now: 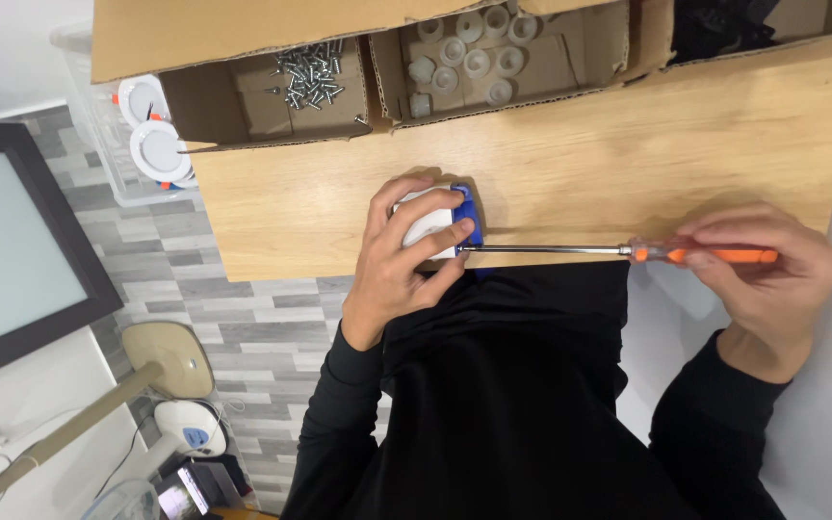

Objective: The person uses a screwdriver to attach a blue electrical socket to a white junction box.

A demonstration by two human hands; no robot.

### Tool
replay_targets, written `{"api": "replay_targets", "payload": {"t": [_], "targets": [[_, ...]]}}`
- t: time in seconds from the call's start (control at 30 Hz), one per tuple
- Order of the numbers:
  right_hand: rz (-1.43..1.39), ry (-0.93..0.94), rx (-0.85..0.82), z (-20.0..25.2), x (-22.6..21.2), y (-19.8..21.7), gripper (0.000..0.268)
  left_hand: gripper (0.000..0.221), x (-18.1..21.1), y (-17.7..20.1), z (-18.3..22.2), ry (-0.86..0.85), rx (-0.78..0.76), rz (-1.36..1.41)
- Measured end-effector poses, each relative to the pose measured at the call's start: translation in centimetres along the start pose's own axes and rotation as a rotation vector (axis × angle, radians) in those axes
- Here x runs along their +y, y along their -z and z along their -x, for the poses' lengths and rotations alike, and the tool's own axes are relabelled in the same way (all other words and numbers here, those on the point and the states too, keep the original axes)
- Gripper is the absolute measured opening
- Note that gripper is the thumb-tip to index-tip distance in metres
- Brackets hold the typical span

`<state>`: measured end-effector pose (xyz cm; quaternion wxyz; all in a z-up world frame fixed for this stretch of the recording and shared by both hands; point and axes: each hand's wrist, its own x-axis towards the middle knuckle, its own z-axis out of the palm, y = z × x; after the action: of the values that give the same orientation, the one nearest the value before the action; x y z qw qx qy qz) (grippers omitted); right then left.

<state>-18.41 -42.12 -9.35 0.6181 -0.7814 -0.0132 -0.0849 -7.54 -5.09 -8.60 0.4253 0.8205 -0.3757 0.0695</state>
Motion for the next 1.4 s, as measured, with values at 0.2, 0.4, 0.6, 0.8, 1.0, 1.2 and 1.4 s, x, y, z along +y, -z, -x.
{"api": "replay_targets", "payload": {"t": [0.2, 0.4, 0.6, 0.8, 1.0, 1.2, 1.4], "targets": [[-0.111, -0.013, 0.05, 1.7, 0.6, 0.0, 0.028, 0.025, 0.5, 0.6, -0.7, -0.013, -0.003, 0.021], [0.038, -0.179, 0.08, 0.6, -0.9, -1.6, 0.045, 0.03, 0.4, 0.7, -0.4, -0.018, 0.004, 0.029], [0.02, -0.17, 0.094, 1.0, -0.1, -0.8, 0.009, 0.034, 0.6, 0.7, -0.5, -0.02, 0.028, 0.028], [-0.058, -0.034, 0.066, 1.9, 2.8, 1.3, 0.022, 0.029, 1.2, 0.0, -0.7, 0.006, 0.108, 0.052], [-0.06, 0.031, -0.082, -0.9, -0.9, -0.6, 0.039, 0.027, 1.6, -0.8, -0.8, 0.031, 0.179, 0.049], [0.008, -0.222, 0.119, 0.6, -0.2, -1.0, 0.012, 0.025, 1.8, -0.7, -1.1, 0.022, 0.189, 0.046], [-0.088, -0.044, 0.071, 1.4, 1.7, 0.4, 0.034, 0.023, 1.8, -0.7, -1.2, 0.026, 0.188, 0.041]]}}
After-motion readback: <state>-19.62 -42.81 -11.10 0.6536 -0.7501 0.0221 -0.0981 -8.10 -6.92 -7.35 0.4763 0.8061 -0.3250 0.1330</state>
